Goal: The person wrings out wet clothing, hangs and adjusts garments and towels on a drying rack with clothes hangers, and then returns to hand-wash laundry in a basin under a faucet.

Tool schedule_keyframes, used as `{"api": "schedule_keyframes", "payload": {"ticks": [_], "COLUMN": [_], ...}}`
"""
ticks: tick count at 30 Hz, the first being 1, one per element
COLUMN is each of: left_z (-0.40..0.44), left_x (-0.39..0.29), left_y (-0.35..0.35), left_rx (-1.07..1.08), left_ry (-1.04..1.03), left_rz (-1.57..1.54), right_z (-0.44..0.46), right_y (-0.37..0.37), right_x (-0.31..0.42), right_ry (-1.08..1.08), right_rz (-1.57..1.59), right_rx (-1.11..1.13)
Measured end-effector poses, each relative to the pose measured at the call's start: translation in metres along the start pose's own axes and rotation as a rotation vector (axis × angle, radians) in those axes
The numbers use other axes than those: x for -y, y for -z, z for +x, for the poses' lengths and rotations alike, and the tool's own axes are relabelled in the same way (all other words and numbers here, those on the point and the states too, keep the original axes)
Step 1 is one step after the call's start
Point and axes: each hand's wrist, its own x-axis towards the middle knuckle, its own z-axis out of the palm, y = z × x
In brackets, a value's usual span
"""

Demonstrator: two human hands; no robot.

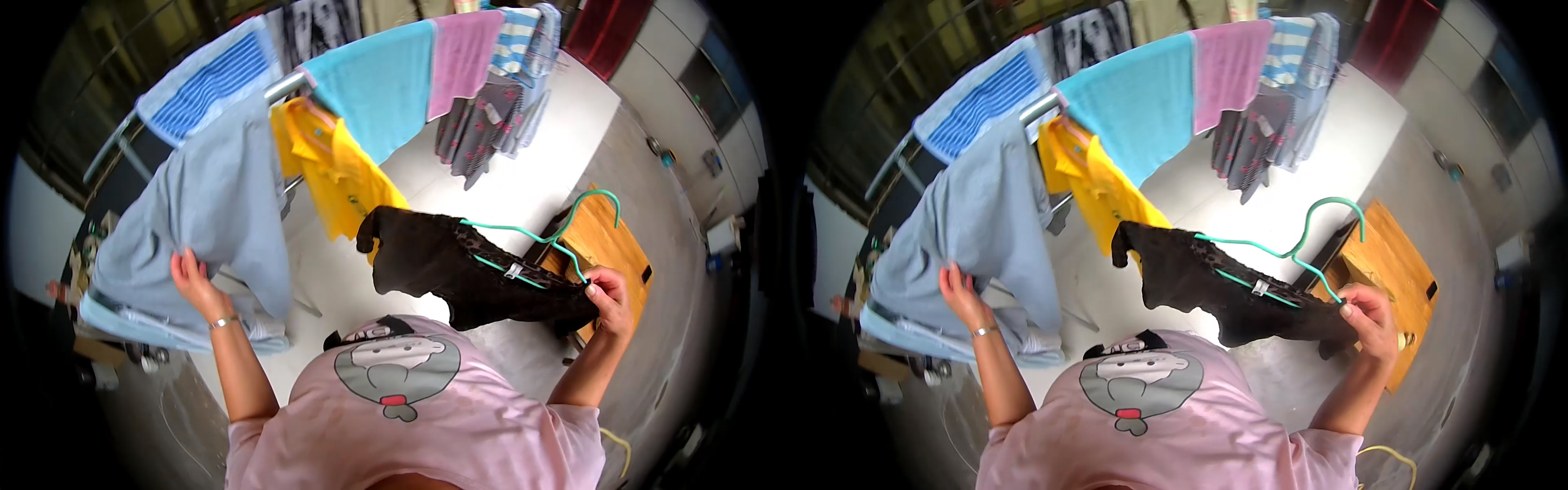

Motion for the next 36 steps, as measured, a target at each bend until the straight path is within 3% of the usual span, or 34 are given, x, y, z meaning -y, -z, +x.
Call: {"api": "schedule_keyframes", "payload": {"ticks": [3, 6, 9, 10, 13, 15, 18, 21, 24, 31, 36], "left_z": [-0.045, -0.083, -0.092, -0.094, -0.094, -0.092, -0.07, -0.037, -0.019, 0.017, 0.01], "left_x": [0.011, 0.004, -0.028, -0.038, -0.064, -0.069, -0.071, -0.07, -0.093, -0.063, -0.059], "left_y": [-0.021, -0.054, -0.1, -0.121, -0.18, -0.223, -0.264, -0.296, -0.31, -0.324, -0.344], "left_rx": [-0.017, 0.173, 0.583, 0.656, 0.812, 0.8, 0.561, 0.235, 0.33, 0.522, 0.461], "left_ry": [-0.298, -0.596, -0.856, -0.826, -1.008, -1.112, -1.208, -1.234, -0.786, -0.627, -0.718], "left_rz": [0.092, 0.154, 0.403, 0.36, 0.434, 0.539, 0.843, 1.174, 1.465, 1.299, 1.323], "right_z": [-0.003, -0.012, -0.032, -0.038, -0.047, -0.039, -0.049, -0.038, -0.026, 0.009, 0.031], "right_y": [0.008, 0.017, 0.027, 0.029, 0.041, 0.056, 0.081, 0.104, 0.129, 0.161, 0.17], "right_x": [-0.001, -0.002, 0.0, 0.001, -0.002, -0.015, -0.039, -0.059, -0.051, -0.064, -0.079], "right_ry": [-0.031, 0.031, -0.017, -0.018, 0.002, 0.023, 0.006, 0.03, -0.001, -0.07, -0.08], "right_rz": [-0.013, 0.0, -0.012, -0.01, -0.019, -0.033, -0.035, -0.023, -0.061, -0.05, -0.062], "right_rx": [-0.012, -0.062, -0.104, -0.138, -0.197, -0.174, -0.325, -0.345, -0.279, -0.328, -0.31]}}
